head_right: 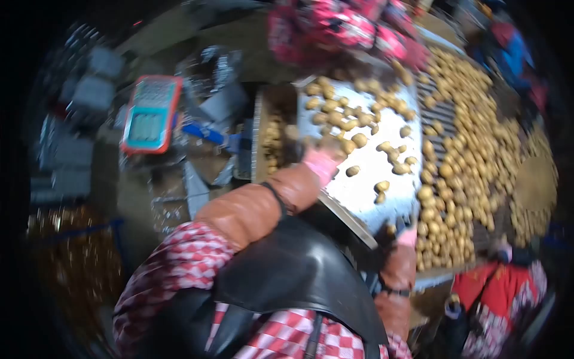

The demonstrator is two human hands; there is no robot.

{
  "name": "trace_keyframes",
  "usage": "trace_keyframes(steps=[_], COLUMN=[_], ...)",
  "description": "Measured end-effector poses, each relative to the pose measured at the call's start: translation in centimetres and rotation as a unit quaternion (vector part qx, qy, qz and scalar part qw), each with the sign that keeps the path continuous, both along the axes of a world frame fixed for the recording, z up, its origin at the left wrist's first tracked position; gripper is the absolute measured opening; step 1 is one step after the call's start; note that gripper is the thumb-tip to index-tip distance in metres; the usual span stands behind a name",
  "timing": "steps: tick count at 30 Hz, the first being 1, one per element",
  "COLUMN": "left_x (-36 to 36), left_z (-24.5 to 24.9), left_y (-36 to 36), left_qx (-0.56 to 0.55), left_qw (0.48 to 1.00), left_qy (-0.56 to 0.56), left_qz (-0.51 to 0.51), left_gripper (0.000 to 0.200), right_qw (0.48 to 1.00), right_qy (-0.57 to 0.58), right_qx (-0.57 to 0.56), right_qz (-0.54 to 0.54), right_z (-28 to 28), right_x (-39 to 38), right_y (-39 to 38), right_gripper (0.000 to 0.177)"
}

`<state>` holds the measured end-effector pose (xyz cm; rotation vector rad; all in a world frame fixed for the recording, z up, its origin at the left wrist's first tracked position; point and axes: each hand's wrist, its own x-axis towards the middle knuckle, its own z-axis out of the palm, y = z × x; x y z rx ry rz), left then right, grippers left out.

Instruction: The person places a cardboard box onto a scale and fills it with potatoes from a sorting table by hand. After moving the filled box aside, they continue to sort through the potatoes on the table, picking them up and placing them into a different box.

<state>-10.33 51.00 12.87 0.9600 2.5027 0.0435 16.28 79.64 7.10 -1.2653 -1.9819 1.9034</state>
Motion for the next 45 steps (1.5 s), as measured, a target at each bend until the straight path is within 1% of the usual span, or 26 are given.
trace_keyframes(steps=[1,2,5,7,8,9,10,11,13,15,16,19,20,21,23,24,25,28,33,35,37,39,41,43,44,45], left_x=[-0.8,-1.4,-2.5,-3.4,-3.8,-4.4,-4.8,-5.2,-5.7,-6.1,-6.5,-6.8,-6.6,-6.2,-6.0,-5.8,-5.5,-4.8,-1.5,-0.2,1.2,2.7,4.3,5.2,5.3,5.7], left_z=[1.6,2.5,-0.7,2.2,0.8,0.5,0.0,-0.5,-0.4,-1.4,-1.0,-3.9,-4.1,-4.3,-4.9,-5.7,-6.4,-6.2,-6.4,-5.3,-4.7,-5.1,-7.3,-6.6,-5.5,-6.0], left_y=[-1.0,-2.4,-6.5,-8.6,-10.2,-11.5,-12.7,-13.9,-16.1,-18.6,-19.5,-22.6,-23.3,-23.9,-24.3,-24.4,-24.4,-23.5,-24.2,-24.4,-24.8,-25.3,-26.4,-25.9,-25.1,-25.1], left_qx=[-0.022,-0.012,0.063,0.107,0.173,0.189,0.195,0.200,0.217,0.241,0.226,0.202,0.203,0.208,0.211,0.217,0.222,0.239,0.256,0.246,0.236,0.228,0.266,0.251,0.251,0.250], left_qw=[1.000,0.998,0.988,0.979,0.971,0.963,0.964,0.965,0.957,0.953,0.948,0.953,0.952,0.951,0.950,0.945,0.939,0.929,0.910,0.899,0.888,0.873,0.848,0.851,0.848,0.846], left_qy=[-0.022,-0.048,0.068,-0.012,-0.002,-0.063,-0.069,-0.075,-0.103,-0.092,-0.135,-0.124,-0.123,-0.106,-0.087,-0.096,-0.106,-0.086,-0.063,-0.069,-0.075,-0.035,-0.018,0.009,0.012,0.012], left_qz=[-0.001,0.029,0.123,0.173,0.164,0.182,0.167,0.154,0.160,0.159,0.181,0.191,0.193,0.201,0.213,0.226,0.240,0.270,0.321,0.356,0.388,0.429,0.457,0.462,0.467,0.472], left_gripper=[0.054,0.058,0.062,0.055,0.053,0.055,0.054,0.053,0.049,0.043,0.044,0.047,0.047,0.043,0.040,0.040,0.040,0.040,0.040,0.039,0.038,0.035,0.033,0.033,0.033,0.033], right_qw=[0.958,0.950,0.955,0.992,0.933,0.982,0.992,0.974,0.989,0.998,0.989,0.878,0.821,0.734,0.697,0.705,0.634,0.711,0.923,0.898,0.812,0.782,0.765,0.681,0.675,0.778], right_qy=[-0.053,-0.118,-0.296,-0.113,0.003,-0.164,-0.095,-0.159,-0.075,-0.038,-0.072,-0.198,-0.406,-0.422,-0.397,-0.422,-0.329,-0.218,-0.144,-0.137,-0.246,-0.315,-0.243,-0.170,-0.199,-0.159], right_qx=[0.250,0.262,0.025,0.032,-0.256,-0.002,-0.062,0.047,-0.129,-0.027,0.129,0.435,0.401,0.454,0.498,0.431,0.542,0.574,0.282,0.403,0.458,0.482,0.416,0.387,0.444,0.391], right_qz=[0.127,0.123,-0.009,0.046,-0.254,0.090,0.061,0.153,0.020,-0.036,-0.031,-0.035,0.032,0.278,0.328,0.373,0.443,0.341,0.219,0.114,0.265,0.239,0.428,0.598,0.555,0.465], right_z=[8.3,7.6,-1.6,2.9,1.3,4.3,5.2,9.1,3.3,5.0,2.9,3.8,2.7,15.4,7.4,14.4,13.5,15.1,11.8,7.6,9.5,8.9,9.2,12.9,15.2,9.0], right_x=[-1.8,-1.7,-7.4,-13.5,-17.0,-18.9,-20.0,-22.1,-23.8,-25.5,-25.7,-25.3,-25.7,-26.8,-26.1,-27.6,-28.5,-31.4,-36.6,-39.7,-40.7,-39.7,-38.4,-38.4,-39.3,-41.5], right_y=[-3.6,-3.5,-2.9,-9.2,-11.0,-13.3,-15.6,-17.6,-15.2,-12.4,-9.2,-2.3,1.0,-7.5,-4.0,-9.9,-10.9,-11.9,-3.1,1.2,-1.8,-7.0,-8.8,-10.5,-11.0,-9.5], right_gripper=[0.059,0.059,0.059,0.045,0.050,0.061,0.064,0.056,0.048,0.041,0.044,0.052,0.058,0.053,0.045,0.039,0.039,0.040,0.053,0.064,0.068,0.070,0.065,0.053,0.045,0.047])
